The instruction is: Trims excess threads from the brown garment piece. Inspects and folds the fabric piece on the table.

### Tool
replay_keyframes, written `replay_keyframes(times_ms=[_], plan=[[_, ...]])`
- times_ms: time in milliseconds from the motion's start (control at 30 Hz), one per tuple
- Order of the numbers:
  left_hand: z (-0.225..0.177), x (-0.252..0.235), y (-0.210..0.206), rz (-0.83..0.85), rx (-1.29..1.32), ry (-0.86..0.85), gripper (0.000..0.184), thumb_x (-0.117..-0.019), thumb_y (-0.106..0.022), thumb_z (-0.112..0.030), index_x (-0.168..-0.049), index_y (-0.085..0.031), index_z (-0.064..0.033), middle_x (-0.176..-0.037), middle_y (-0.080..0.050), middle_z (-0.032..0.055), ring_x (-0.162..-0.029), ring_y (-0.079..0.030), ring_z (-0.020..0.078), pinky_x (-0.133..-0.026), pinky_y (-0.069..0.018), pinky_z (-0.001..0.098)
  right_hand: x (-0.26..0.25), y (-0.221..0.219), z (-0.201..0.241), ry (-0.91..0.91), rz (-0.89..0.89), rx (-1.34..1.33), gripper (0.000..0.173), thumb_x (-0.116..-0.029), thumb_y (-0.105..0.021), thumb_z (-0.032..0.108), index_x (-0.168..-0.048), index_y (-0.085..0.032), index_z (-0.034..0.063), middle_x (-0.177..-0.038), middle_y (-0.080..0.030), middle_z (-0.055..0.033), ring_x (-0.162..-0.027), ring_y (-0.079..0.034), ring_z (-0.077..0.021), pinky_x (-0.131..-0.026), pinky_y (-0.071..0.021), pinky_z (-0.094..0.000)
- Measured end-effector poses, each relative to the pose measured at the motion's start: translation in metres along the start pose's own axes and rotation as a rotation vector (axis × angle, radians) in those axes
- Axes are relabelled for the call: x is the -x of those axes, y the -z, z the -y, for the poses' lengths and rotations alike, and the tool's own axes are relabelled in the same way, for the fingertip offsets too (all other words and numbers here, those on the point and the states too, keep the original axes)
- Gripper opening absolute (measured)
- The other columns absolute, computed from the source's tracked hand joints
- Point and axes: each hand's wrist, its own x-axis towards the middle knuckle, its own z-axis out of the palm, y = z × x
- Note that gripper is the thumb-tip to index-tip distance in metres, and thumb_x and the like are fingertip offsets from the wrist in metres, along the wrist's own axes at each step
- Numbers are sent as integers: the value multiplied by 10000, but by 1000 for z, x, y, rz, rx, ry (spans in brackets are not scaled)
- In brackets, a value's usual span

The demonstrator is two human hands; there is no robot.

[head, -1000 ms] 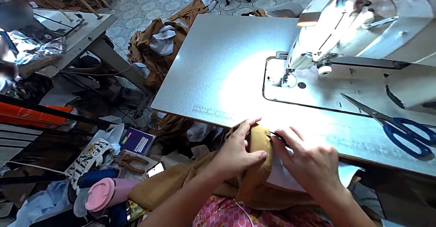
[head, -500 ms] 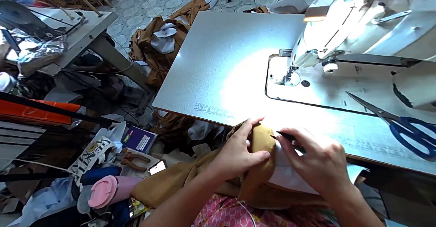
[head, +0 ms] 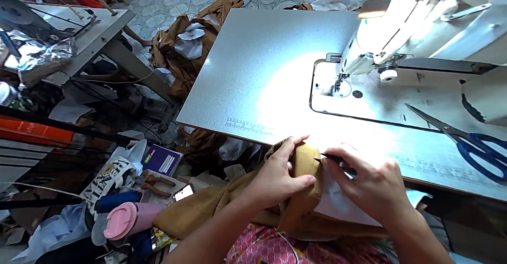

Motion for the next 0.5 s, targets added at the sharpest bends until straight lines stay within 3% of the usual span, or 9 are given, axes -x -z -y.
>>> replay_keyframes(times_ms=[100,133,200,267,367,433,500], plan=[[2,-1,0,1,0,-9,748,-864,-717,4,-1532,-389,-63,-1430,-543,171,-1115,-683,140,-903,-595,280,4,9,-5,-150,-7,-350,398,-1032,-523,415,-998,-678,50,-830,-657,28,-747,-573,93,-685,-483,-92],[2,-1,0,-1,0,-8,749,-863,-719,0,-1533,-390,-67,-1431,-544,167,-1119,-681,139,-907,-593,281,4,10,-7,-175,0,-377,495,-1027,-501,539,-1028,-649,66,-819,-602,59,-734,-525,115,-669,-449,-81],[2,-2,1,-4,8,-8,753,-860,-721,4,-1532,-389,-67,-1432,-545,163,-1124,-680,138,-915,-593,281,4,9,-10,-164,43,-307,672,-952,-503,707,-1113,-651,72,-734,-506,49,-628,-428,28,-570,-368,-167],[3,-2,1,6,17,-35,753,-861,-717,17,-1531,-377,-42,-1432,-541,173,-1132,-677,140,-920,-592,281,3,3,-7,-104,104,-176,569,-938,-557,583,-1159,-709,82,-753,-575,1,-600,-473,-69,-533,-396,-247],[5,-3,0,24,23,-70,751,-862,-707,30,-1528,-363,-7,-1436,-532,188,-1140,-676,150,-924,-595,293,0,-6,-1,-52,126,-83,258,-905,-592,313,-991,-758,134,-847,-668,-54,-641,-610,-151,-530,-478,-311],[5,-3,1,26,24,-94,715,-875,-685,32,-1519,-376,11,-1421,-540,193,-1142,-668,155,-929,-587,301,-3,-11,0,-11,89,-50,197,-913,-568,257,-883,-719,135,-816,-663,-50,-635,-620,-154,-506,-467,-301],[3,-4,1,31,10,-119,632,-908,-642,14,-1496,-414,39,-1401,-549,193,-1138,-654,135,-940,-567,278,-5,-13,0,22,29,18,230,-931,-536,251,-857,-707,117,-782,-656,-61,-599,-611,-172,-463,-431,-305]])
